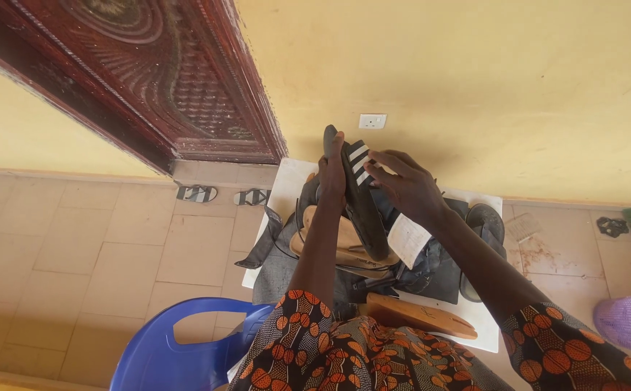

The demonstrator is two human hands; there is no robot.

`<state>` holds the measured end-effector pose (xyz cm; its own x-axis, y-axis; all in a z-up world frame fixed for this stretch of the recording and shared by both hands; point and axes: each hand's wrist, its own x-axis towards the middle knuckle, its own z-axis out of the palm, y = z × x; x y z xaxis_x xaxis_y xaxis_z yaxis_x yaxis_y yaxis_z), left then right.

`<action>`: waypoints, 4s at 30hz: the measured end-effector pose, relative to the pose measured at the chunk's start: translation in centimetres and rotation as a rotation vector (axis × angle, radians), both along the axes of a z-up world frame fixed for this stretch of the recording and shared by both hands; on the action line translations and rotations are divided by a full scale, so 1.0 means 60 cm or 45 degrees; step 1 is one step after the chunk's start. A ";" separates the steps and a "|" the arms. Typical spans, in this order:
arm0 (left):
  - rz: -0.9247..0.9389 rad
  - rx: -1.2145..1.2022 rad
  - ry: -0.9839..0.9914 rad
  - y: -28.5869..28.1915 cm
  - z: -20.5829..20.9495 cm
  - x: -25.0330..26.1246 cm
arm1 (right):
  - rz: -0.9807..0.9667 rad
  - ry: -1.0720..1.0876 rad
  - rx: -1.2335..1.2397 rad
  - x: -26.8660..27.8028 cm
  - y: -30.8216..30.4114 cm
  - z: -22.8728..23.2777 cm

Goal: The person sits at a table and uses a small tool to scrape and clean the sole and edges of a black sandal. They repeatedly turn the sandal over, work along the strap and sole, and place it back on the table after finishing.

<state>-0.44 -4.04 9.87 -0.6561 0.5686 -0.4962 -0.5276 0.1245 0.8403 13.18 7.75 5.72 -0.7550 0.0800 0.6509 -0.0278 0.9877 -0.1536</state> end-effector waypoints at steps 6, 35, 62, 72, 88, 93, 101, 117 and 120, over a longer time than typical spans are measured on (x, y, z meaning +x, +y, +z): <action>-0.629 0.047 -0.312 0.025 -0.064 -0.001 | -0.323 -0.059 0.126 0.008 0.068 -0.104; -1.135 0.028 -0.033 0.093 -0.272 0.022 | -0.101 0.042 -0.274 0.054 0.072 -0.073; -0.979 0.885 0.112 0.109 -0.521 -0.062 | -0.364 -0.127 -0.918 0.045 0.030 0.066; -0.425 0.456 -0.611 0.055 -0.303 0.021 | -0.636 0.132 -2.086 0.068 0.027 0.022; -0.596 0.468 -0.412 0.018 -0.125 0.096 | -0.204 0.591 -2.822 0.016 0.058 0.021; -0.577 0.358 1.326 0.017 -0.084 0.074 | -0.472 0.283 -2.425 0.018 0.120 -0.080; -0.483 0.483 2.185 0.041 -0.144 0.060 | -0.503 0.235 -2.603 0.027 0.061 -0.034; -0.376 0.364 2.269 0.035 -0.174 0.019 | -0.530 -0.494 -2.820 0.072 -0.014 0.016; -0.380 0.437 2.212 0.033 -0.165 0.010 | -0.543 -0.492 -2.847 0.063 -0.030 0.027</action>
<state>0.14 -2.06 -0.06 -0.1106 0.6721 0.7322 0.9024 -0.2408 0.3574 16.98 5.97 7.32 -0.5295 0.3486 -0.7734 0.3509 -0.7400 -0.5738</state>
